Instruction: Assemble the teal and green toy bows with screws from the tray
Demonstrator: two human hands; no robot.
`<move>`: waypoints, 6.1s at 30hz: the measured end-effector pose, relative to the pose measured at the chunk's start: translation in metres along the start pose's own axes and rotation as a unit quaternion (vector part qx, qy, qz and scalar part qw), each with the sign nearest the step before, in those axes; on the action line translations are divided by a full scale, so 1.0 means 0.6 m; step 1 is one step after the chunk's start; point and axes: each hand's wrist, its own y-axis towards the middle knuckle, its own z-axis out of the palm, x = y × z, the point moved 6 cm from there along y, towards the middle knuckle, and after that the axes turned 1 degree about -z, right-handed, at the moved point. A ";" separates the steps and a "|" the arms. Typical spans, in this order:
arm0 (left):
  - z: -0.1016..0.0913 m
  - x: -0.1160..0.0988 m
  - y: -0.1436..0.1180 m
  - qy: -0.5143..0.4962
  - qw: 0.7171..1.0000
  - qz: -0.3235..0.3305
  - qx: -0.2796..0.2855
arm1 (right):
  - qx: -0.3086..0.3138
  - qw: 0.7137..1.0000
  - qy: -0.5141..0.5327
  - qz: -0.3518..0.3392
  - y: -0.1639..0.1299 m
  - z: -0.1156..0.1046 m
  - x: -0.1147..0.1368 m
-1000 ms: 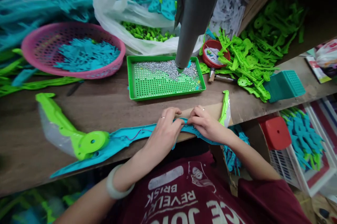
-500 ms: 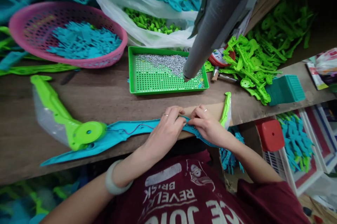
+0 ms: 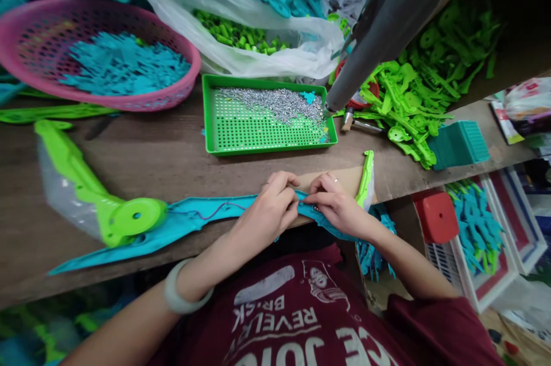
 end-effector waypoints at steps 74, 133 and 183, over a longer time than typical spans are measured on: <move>0.016 -0.002 0.003 0.077 0.997 -0.026 -0.015 | -0.098 0.991 -0.074 0.048 -0.017 0.021 0.025; -0.008 0.009 0.013 -0.039 0.996 0.003 0.086 | -0.064 0.963 -0.253 0.061 -0.032 0.038 0.044; 0.005 0.015 0.017 -0.005 0.997 -0.014 0.082 | -0.179 0.960 -0.174 0.124 -0.035 0.040 0.054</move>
